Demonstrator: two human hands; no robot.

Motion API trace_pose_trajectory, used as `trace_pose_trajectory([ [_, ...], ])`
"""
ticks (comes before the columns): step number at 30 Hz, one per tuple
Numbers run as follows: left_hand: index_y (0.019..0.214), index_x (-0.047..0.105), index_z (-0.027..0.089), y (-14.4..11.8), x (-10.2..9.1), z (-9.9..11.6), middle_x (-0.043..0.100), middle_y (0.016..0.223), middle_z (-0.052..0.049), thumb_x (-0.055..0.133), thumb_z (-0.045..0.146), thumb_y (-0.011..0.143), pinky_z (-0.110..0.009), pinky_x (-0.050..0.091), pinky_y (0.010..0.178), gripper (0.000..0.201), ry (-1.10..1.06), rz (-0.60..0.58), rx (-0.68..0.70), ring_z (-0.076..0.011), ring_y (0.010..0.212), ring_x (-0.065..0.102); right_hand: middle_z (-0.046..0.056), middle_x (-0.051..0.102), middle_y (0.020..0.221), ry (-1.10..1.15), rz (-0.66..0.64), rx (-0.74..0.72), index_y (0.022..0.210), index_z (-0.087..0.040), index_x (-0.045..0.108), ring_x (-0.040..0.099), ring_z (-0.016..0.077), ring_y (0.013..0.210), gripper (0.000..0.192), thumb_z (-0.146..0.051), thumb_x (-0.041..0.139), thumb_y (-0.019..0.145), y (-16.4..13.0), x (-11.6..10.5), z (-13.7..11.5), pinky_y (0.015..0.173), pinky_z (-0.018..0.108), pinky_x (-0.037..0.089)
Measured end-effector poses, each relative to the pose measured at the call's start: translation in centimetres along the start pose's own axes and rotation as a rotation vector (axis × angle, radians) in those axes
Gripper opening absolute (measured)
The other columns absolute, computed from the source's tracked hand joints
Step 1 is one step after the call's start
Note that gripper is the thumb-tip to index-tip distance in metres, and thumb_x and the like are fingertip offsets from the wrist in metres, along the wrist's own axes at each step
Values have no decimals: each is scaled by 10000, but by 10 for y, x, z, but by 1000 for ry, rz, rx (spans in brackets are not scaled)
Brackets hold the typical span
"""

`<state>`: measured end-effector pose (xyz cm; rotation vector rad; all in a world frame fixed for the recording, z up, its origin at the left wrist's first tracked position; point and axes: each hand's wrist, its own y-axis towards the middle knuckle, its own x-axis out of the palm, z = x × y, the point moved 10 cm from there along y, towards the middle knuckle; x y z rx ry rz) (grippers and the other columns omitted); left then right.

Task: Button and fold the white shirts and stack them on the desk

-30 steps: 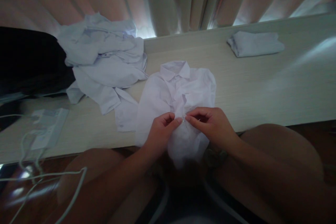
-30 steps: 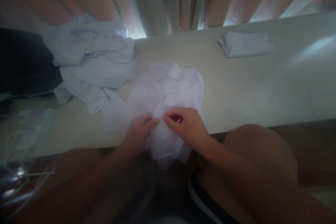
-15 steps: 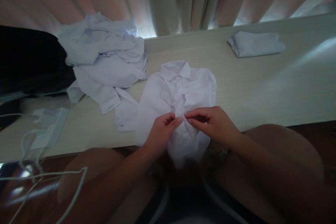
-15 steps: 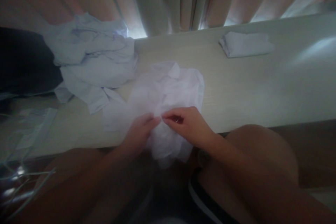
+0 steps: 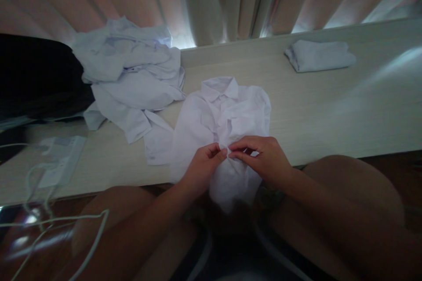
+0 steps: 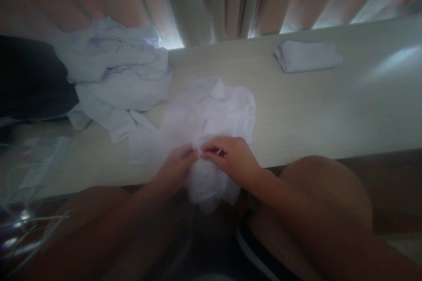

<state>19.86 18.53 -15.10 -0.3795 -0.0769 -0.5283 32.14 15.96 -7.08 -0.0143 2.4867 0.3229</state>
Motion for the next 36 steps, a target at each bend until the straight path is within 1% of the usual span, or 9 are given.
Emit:
trace_pose_trajectory([
  [6,767,667,141,-1,-7,-3,631,681,3,731,389,771,-213,397,567,256,39,88,-22,-114,621,548,3,764,903,-92,-12,-57,925,-219,750,689,148,779,81,-242,733,849,0,3,-3,711,259,517],
  [10,735,652,148,-5,-12,-4,549,577,47,729,393,765,-192,292,449,258,78,171,-62,-70,484,424,13,762,912,-137,-7,-89,927,-212,743,691,161,799,77,-247,717,864,0,5,-5,730,273,511],
  [12,730,664,147,-6,-14,-1,536,557,52,721,399,765,-190,284,433,260,105,191,-59,-64,462,399,16,758,899,-158,-10,-91,927,-203,739,686,163,790,83,-255,715,867,0,6,-5,725,271,507],
  [17,711,712,141,-7,-12,15,603,607,12,669,404,796,-209,392,486,279,232,150,-1,-101,536,509,21,749,879,-229,-8,-102,925,-191,729,671,156,750,93,-261,719,864,0,9,-4,705,266,492],
  [22,700,697,150,-8,-10,15,588,606,12,596,393,835,-237,458,529,296,297,115,-11,-122,554,534,32,742,873,-266,-46,-115,919,-179,723,674,171,780,76,-237,702,875,-1,16,-4,723,276,490],
  [26,684,666,155,-8,-10,17,562,600,16,569,448,860,-239,444,526,355,332,109,11,-129,562,527,39,740,890,-271,-37,-121,938,-172,719,670,170,780,89,-235,696,879,-2,17,-4,721,277,491],
  [29,705,682,156,-7,-8,19,569,590,13,566,493,873,-239,406,521,393,459,76,41,-133,558,516,42,735,895,-271,-29,-136,950,-169,716,660,162,776,95,-236,673,897,-2,18,-5,716,274,486],
  [32,695,677,162,-6,-8,20,575,577,16,534,441,902,-242,368,517,376,564,68,55,-135,546,508,43,724,882,-273,-36,-144,948,-171,716,648,157,777,118,-266,654,915,-3,20,-8,713,273,481],
  [36,681,656,174,-4,-4,23,589,597,19,515,376,916,-246,352,542,341,587,45,107,-139,571,508,37,712,863,-233,-54,-109,933,-178,721,629,150,749,118,-275,658,911,-3,21,-7,712,281,474],
])
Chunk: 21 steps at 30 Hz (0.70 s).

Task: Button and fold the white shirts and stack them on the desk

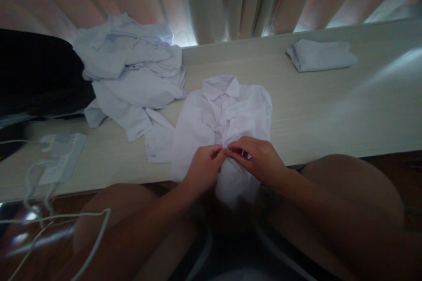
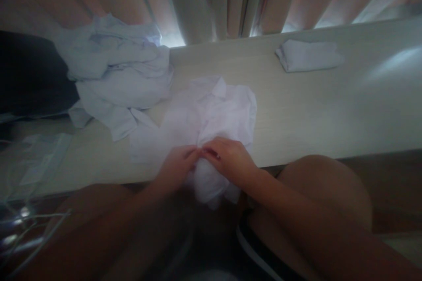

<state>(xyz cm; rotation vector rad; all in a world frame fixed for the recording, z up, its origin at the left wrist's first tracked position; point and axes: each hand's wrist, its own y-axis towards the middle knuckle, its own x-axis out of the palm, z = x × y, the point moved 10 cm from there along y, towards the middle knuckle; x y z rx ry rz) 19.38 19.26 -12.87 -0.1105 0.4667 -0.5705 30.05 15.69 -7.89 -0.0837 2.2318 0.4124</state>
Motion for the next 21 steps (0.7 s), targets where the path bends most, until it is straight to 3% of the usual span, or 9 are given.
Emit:
trace_pose_trajectory([
  [4,717,637,182,2,0,6,624,683,6,485,310,922,-251,360,595,285,12,16,58,-158,671,539,13,703,850,263,-22,144,941,-205,712,623,134,728,103,-275,693,869,1,3,17,685,261,482],
  [8,687,544,194,1,0,9,559,656,18,441,303,935,-260,321,581,290,64,38,78,-153,646,492,4,667,812,476,-6,315,946,-197,663,602,130,706,115,-246,673,842,-1,8,40,627,246,476],
  [21,759,443,222,-4,16,8,518,706,18,345,243,971,-284,340,639,234,164,7,183,-151,661,486,-28,602,703,783,-147,412,885,-189,579,553,100,575,133,-262,665,815,-2,29,44,535,228,456],
])
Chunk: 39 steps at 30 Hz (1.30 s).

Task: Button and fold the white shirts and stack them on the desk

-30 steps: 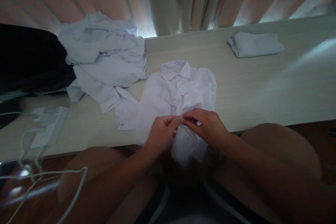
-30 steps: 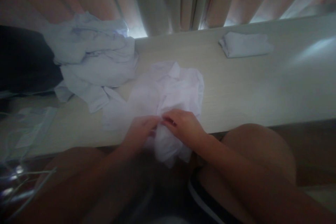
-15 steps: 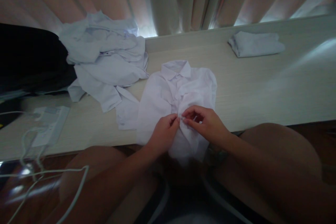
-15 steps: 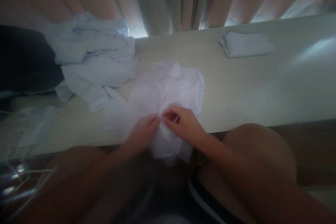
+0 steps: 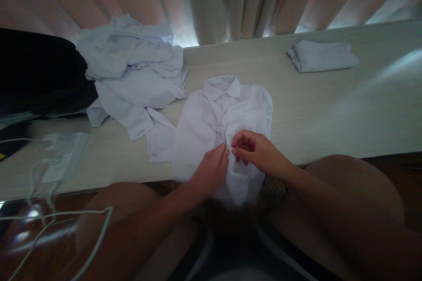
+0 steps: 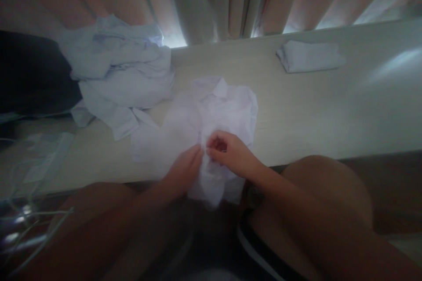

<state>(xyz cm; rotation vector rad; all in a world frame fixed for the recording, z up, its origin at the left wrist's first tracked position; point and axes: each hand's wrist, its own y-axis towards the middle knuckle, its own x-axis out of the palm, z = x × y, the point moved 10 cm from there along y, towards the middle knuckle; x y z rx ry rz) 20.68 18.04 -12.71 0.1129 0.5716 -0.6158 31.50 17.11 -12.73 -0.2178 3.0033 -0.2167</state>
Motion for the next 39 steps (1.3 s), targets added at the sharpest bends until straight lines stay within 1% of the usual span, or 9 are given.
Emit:
trace_pose_trajectory([
  [5,811,465,223,-3,5,2,549,752,8,335,254,980,-292,368,666,216,-63,-62,-36,-160,703,522,-40,593,657,52,-60,30,876,-194,551,554,95,535,151,-265,673,823,-2,5,2,492,211,444],
  [11,887,525,210,-8,8,10,611,875,-13,370,286,976,-298,408,748,194,-185,-125,-19,-174,825,554,-38,594,646,52,-73,31,862,-187,555,547,88,520,194,-296,704,803,-2,1,-1,474,200,432],
  [19,924,528,213,-7,12,6,610,881,-18,369,310,987,-300,406,742,196,-135,-135,-36,-180,821,560,-30,601,674,-6,-89,25,879,-195,555,572,107,572,185,-282,699,801,-1,-3,-1,494,207,442],
  [24,882,527,217,-6,15,2,612,873,-30,373,301,982,-306,404,743,201,-79,-148,-26,-185,806,550,-22,611,703,-171,-75,-49,877,-199,575,579,117,616,148,-249,685,791,-2,-6,-10,560,226,455],
  [27,846,508,223,-6,16,-1,588,823,-15,382,306,981,-302,393,713,203,-43,-144,-14,-180,759,533,-18,605,738,-273,-66,-103,861,-197,589,574,121,656,115,-215,670,780,-4,-6,-18,589,230,454],
  [30,819,493,227,-6,15,-1,565,781,-3,390,317,983,-298,389,701,214,-23,-127,-5,-176,731,528,-20,607,749,-321,-76,-121,857,-200,587,570,117,659,97,-177,643,781,-5,-6,-20,601,229,452],
  [33,834,512,225,-7,16,5,587,817,-15,375,328,993,-301,397,740,235,-21,-147,25,-180,765,542,-24,614,741,-293,-103,-101,855,-205,575,578,114,638,77,-165,613,801,-5,-4,-14,593,228,452],
  [36,861,532,218,-9,17,9,602,843,-22,362,330,1001,-298,397,752,248,-31,-176,38,-180,787,550,-29,605,733,-190,-163,-60,874,-207,562,587,111,607,47,-184,585,840,-5,0,-7,570,227,458],
  [39,870,541,213,-9,15,11,594,830,-9,367,330,1002,-286,392,736,248,-56,-173,43,-172,783,548,-34,590,724,-97,-190,-30,895,-205,551,593,110,594,48,-209,586,862,-6,2,-6,560,227,465],
])
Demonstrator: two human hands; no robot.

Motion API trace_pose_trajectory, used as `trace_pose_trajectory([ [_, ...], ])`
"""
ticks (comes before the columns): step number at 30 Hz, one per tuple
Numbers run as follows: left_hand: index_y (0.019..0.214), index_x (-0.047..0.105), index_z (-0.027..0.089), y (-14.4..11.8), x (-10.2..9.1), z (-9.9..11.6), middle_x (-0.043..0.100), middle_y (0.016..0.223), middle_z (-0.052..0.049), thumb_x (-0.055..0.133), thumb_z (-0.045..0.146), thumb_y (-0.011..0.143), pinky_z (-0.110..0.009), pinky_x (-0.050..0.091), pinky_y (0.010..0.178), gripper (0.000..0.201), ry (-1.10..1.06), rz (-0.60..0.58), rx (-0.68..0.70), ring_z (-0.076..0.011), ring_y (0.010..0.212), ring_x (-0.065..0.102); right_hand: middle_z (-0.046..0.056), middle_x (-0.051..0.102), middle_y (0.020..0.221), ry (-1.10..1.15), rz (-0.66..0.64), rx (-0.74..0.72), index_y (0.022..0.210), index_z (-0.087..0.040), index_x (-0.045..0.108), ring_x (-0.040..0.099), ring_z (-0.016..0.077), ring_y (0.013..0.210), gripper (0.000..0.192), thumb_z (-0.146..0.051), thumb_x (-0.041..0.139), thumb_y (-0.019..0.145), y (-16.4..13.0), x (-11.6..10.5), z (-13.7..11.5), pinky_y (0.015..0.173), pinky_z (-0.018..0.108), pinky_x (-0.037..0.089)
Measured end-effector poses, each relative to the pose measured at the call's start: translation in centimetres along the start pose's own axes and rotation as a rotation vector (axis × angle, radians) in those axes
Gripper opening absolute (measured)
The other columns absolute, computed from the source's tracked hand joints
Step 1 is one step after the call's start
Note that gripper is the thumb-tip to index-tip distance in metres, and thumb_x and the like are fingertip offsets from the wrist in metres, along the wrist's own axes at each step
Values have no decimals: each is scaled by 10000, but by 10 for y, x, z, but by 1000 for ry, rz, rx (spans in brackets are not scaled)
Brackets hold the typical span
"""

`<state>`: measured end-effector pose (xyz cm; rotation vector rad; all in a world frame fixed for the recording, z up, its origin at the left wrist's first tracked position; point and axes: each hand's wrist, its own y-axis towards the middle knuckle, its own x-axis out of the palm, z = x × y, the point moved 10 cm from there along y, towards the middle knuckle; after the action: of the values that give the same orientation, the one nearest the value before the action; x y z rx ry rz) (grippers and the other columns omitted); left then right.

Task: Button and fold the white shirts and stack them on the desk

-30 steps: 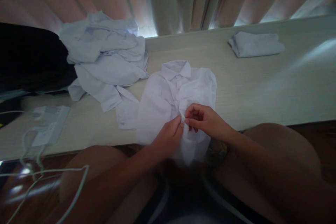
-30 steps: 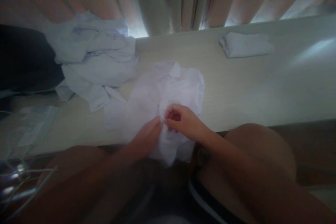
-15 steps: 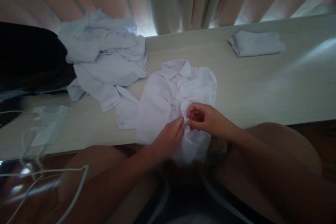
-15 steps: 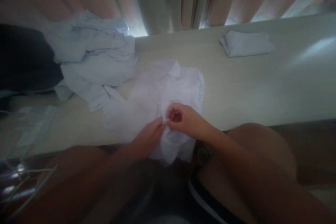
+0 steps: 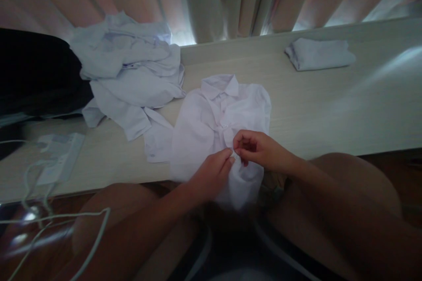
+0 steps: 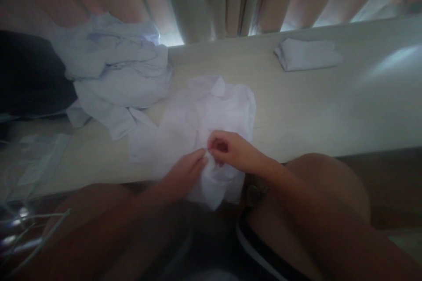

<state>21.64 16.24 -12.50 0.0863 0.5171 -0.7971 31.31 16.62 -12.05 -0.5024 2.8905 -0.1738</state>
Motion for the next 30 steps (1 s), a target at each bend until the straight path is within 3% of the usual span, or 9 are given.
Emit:
trace_pose_trajectory([
  [16,778,664,172,8,-15,-2,607,718,18,564,369,919,-235,386,637,261,-254,36,-25,-135,686,523,-14,600,803,308,-46,-3,907,-175,613,603,107,674,153,-292,699,861,4,-6,-2,622,233,521],
  [24,836,688,176,7,-14,-1,636,762,13,526,368,945,-236,387,647,274,-287,47,-25,-135,712,540,-5,613,836,313,-58,7,922,-172,631,615,112,704,168,-298,717,851,4,-6,-1,649,248,546],
  [30,765,657,175,6,-11,-5,589,697,23,535,389,933,-238,373,621,298,-280,38,-35,-131,666,509,-14,613,793,328,-73,18,887,-163,619,596,93,677,157,-262,728,832,5,-2,2,617,216,514],
])
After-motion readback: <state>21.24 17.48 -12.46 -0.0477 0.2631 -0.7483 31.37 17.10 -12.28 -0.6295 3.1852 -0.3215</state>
